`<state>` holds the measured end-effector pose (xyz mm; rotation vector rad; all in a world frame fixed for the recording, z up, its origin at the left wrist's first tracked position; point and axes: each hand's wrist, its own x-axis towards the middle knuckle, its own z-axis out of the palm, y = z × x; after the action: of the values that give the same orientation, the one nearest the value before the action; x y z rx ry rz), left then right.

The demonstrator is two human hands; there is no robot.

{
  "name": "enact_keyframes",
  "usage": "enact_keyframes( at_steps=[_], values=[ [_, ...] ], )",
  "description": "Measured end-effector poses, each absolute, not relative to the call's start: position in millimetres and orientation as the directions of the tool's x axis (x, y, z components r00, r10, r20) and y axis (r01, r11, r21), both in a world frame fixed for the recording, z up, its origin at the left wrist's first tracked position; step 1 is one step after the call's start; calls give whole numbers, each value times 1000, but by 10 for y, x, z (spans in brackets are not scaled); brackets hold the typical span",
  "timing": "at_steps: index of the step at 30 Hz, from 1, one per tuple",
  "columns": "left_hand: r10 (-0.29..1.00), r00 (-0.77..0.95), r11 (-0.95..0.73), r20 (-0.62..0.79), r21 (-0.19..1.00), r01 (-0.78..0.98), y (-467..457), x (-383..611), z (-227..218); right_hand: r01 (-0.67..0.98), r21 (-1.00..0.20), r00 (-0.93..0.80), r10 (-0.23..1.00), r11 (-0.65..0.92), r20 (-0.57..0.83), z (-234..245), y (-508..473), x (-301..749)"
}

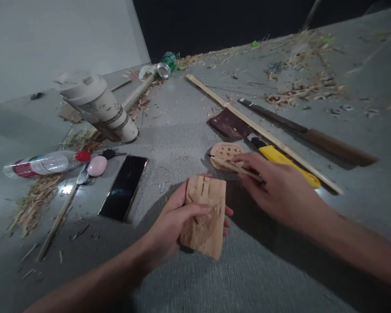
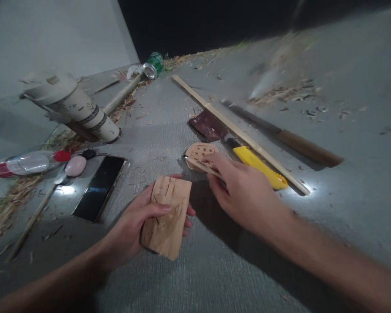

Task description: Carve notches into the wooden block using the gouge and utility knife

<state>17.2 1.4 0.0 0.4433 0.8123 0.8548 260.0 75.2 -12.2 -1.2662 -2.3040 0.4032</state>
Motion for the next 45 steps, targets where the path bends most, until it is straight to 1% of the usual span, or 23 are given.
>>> enact_keyframes(
  at_steps=[2, 4, 6, 8, 11, 13, 14, 16, 18, 20, 23, 24, 26, 28, 33, 37, 41, 45],
  values=[
    [808, 404, 588, -430, 636, -500, 30, 161, -11, 755, -337, -496, 826, 563, 269, -111, 760, 2623],
    [815, 409, 577, -410, 633, -516, 41, 156, -19, 796, -261, -481, 832, 546, 275, -62, 805, 2672],
    [819, 413, 571, -398, 632, -524, 45, 153, -23, 856, -192, -422, 864, 479, 274, 10, 879, 2751],
    [823, 427, 563, -375, 637, -527, 43, 148, -28, 915, -96, -357, 898, 392, 257, 83, 958, 2841],
    [826, 446, 551, -345, 657, -514, 39, 135, -37, 956, 37, -294, 945, 291, 147, 145, 1044, 2952],
    [829, 429, 549, -359, 674, -495, 36, 125, -43, 969, 73, -238, 970, 235, 45, 150, 1078, 2996],
    [827, 417, 552, -377, 680, -482, 34, 122, -45, 974, 80, -215, 977, 214, 7, 146, 1089, 3008],
    [828, 386, 555, -406, 688, -467, 30, 121, -43, 975, 68, -212, 977, 211, 3, 139, 1096, 3014],
    [832, 358, 553, -424, 691, -465, 29, 127, -34, 960, -1, -281, 957, 282, 78, 145, 1075, 2992],
    [836, 347, 548, -426, 692, -470, 31, 137, -22, 912, -118, -371, 914, 392, 167, 166, 1020, 2939],
    [838, 372, 542, -399, 690, -480, 39, 153, -8, 763, -287, -523, 814, 579, 251, 189, 889, 2824],
    [838, 376, 540, -394, 691, -480, 40, 158, -3, 687, -325, -587, 760, 650, 281, 185, 841, 2786],
    [839, 371, 538, -397, 703, -464, 40, 167, 8, 538, -365, -679, 647, 760, 346, 160, 753, 2722],
    [847, 357, 524, -394, 729, -440, 38, 171, 22, 446, -358, -724, 566, 820, 395, 121, 687, 2681],
    [871, 341, 474, -355, 789, -391, 39, 155, 41, 366, -271, -771, 453, 890, 447, 77, 608, 2629],
    [883, 331, 447, -333, 813, -374, 38, 151, 17, 376, -218, -782, 435, 901, 446, 105, 585, 2592],
    [904, 286, 407, -316, 841, -356, 15, 184, -33, 408, -147, -773, 427, 901, 470, 109, 564, 2557],
    [911, 255, 401, -325, 842, -361, -10, 226, -64, 431, -125, -764, 435, 894, 477, 103, 526, 2530]
  ],
)
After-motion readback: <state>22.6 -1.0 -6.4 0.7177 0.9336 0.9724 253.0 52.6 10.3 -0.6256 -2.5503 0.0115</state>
